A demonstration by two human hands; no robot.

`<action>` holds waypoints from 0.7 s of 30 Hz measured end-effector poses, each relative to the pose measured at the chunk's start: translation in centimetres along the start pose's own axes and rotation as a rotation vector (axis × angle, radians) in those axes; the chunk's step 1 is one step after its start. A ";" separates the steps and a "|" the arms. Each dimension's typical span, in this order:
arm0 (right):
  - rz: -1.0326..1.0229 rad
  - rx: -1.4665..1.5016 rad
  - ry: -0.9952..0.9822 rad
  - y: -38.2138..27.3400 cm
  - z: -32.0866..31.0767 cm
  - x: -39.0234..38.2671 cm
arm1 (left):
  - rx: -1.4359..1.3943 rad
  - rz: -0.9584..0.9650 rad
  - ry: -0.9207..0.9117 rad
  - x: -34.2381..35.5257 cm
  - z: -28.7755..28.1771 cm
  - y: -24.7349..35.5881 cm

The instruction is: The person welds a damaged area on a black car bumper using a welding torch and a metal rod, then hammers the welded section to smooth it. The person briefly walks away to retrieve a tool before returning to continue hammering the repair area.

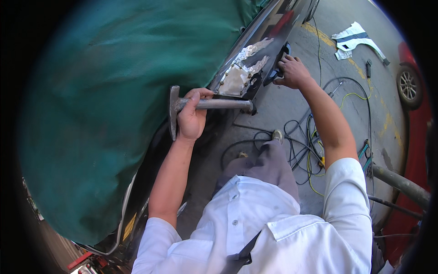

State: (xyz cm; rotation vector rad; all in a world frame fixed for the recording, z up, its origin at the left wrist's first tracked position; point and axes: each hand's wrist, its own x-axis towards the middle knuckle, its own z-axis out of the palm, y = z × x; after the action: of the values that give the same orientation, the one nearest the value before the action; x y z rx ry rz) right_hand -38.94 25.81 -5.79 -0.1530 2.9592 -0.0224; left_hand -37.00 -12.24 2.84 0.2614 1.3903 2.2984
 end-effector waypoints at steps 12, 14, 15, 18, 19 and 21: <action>-0.224 1.139 0.279 -20.6 -5.6 -9.2 | 0.294 0.065 -0.441 1.2 -5.1 1.5; -0.141 0.957 0.174 -23.8 -5.9 -9.1 | 0.311 0.069 -0.514 1.5 -5.5 2.1; -0.096 0.945 0.209 -24.6 -6.0 -10.1 | 0.316 0.091 -0.533 1.6 -5.3 2.3; -0.021 0.885 0.349 -25.5 -5.5 -13.0 | 0.429 0.265 -0.667 2.1 -4.5 2.2; -0.029 0.850 0.417 -25.4 -5.2 -14.3 | 0.439 0.250 -0.627 2.1 -4.3 2.1; -0.065 0.809 0.548 -25.3 -4.5 -15.9 | 0.438 0.344 -0.650 2.3 -3.8 1.9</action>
State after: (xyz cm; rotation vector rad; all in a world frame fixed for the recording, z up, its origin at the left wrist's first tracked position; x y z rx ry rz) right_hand -21.61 2.34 2.05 -0.1394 3.1545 -1.4397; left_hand -41.02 -15.01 2.56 1.3366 1.5350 1.8341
